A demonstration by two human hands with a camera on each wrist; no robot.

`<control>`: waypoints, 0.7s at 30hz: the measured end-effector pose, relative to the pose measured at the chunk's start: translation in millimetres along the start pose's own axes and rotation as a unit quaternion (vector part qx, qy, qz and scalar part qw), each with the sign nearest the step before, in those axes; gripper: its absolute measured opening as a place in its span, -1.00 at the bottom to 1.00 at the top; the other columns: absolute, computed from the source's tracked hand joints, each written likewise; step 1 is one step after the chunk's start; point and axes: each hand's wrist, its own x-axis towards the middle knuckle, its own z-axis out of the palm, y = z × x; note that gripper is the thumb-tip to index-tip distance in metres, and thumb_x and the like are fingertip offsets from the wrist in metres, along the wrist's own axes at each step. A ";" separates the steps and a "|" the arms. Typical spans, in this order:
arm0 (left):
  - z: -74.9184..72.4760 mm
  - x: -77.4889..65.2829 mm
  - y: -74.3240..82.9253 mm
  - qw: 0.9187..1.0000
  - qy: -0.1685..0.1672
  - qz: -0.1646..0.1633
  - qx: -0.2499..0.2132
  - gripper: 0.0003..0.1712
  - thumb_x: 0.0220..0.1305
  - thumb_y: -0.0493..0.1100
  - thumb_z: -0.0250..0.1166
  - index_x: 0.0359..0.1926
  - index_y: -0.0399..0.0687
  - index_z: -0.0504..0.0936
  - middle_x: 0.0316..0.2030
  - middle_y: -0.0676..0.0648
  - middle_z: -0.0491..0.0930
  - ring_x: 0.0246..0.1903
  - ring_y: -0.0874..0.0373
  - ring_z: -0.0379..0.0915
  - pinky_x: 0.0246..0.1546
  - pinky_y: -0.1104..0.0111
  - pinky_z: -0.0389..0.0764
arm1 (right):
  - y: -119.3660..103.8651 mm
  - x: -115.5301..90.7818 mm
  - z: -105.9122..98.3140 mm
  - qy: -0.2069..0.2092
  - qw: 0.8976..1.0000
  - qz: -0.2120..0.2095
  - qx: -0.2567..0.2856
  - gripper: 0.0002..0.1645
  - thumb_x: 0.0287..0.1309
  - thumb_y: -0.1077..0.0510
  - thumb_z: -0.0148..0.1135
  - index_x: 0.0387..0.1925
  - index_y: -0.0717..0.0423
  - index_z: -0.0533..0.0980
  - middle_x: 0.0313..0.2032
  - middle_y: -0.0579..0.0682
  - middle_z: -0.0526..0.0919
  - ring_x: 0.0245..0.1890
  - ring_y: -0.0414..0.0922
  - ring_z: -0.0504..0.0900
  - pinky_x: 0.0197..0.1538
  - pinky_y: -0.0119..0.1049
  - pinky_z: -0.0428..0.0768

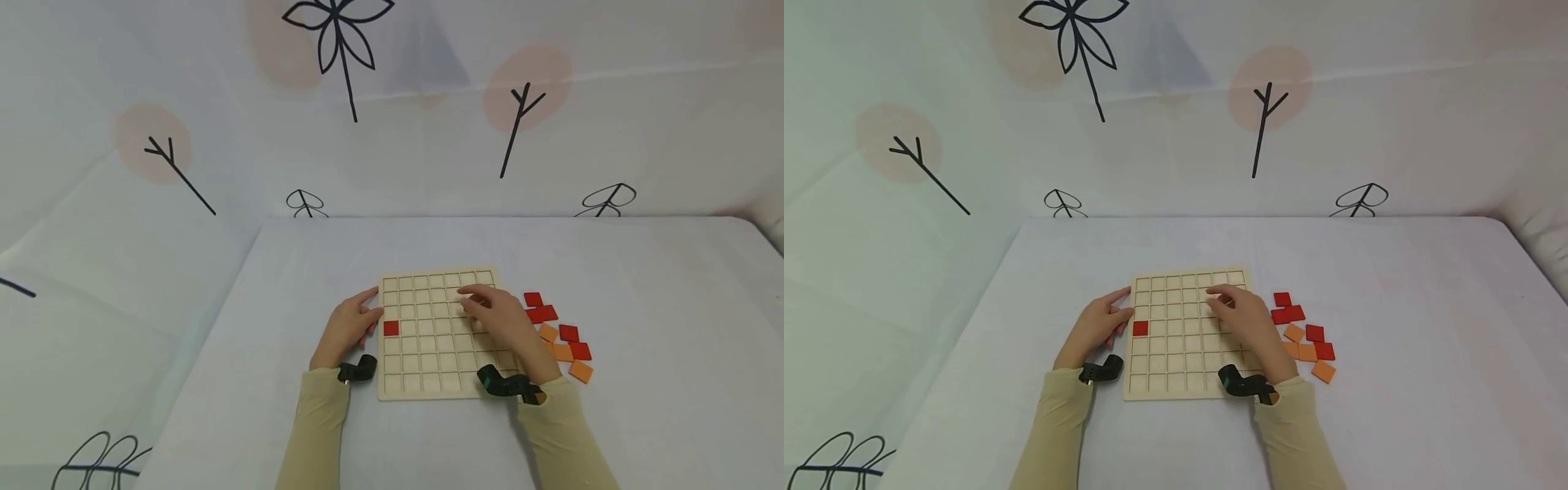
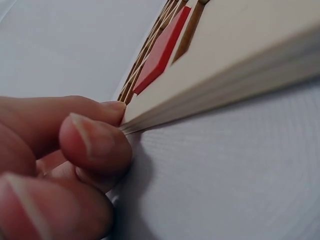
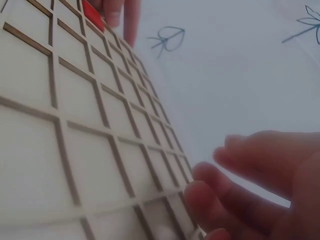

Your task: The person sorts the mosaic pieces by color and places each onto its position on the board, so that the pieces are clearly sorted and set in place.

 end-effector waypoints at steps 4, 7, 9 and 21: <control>0.4 0.1 -0.3 1.000 -0.002 -0.003 0.001 -0.39 0.20 0.04 0.14 0.28 0.21 0.22 -0.74 -0.02 0.43 -0.88 0.13 0.27 -0.81 0.37 0.29 | 4.6 -1.2 -7.7 0.010 1.000 0.018 0.001 -0.60 0.20 -0.02 0.03 0.04 0.01 0.45 -0.34 -0.03 0.58 -0.37 -0.11 0.50 -0.29 -0.26 0.41; 0.6 0.0 -0.5 1.000 -0.002 0.002 0.000 -0.39 0.20 0.03 0.13 0.28 0.20 0.23 -0.74 -0.02 0.43 -0.89 0.13 0.27 -0.81 0.36 0.30 | 11.1 -1.7 -12.9 0.010 0.999 0.039 0.006 -0.57 0.21 -0.06 0.01 0.06 -0.02 0.43 -0.30 -0.02 0.57 -0.32 -0.10 0.49 -0.27 -0.25 0.41; 0.5 -0.4 -0.8 1.000 -0.002 0.005 0.001 -0.39 0.20 0.03 0.13 0.28 0.19 0.22 -0.74 -0.02 0.43 -0.89 0.14 0.26 -0.81 0.36 0.31 | 14.7 -2.5 -16.2 0.009 0.999 0.046 0.003 -0.56 0.21 -0.08 -0.01 0.08 -0.02 0.41 -0.28 -0.02 0.57 -0.29 -0.10 0.49 -0.25 -0.26 0.40; 0.8 0.9 -0.2 1.000 0.001 -0.002 0.000 -0.39 0.20 0.03 0.13 0.28 0.19 0.23 -0.75 -0.02 0.43 -0.89 0.13 0.26 -0.82 0.37 0.28 | 26.2 -7.1 -32.3 0.033 0.999 0.034 0.001 -0.53 0.24 -0.06 -0.04 0.09 0.09 0.40 -0.24 0.08 0.57 -0.34 -0.05 0.53 -0.43 -0.28 0.46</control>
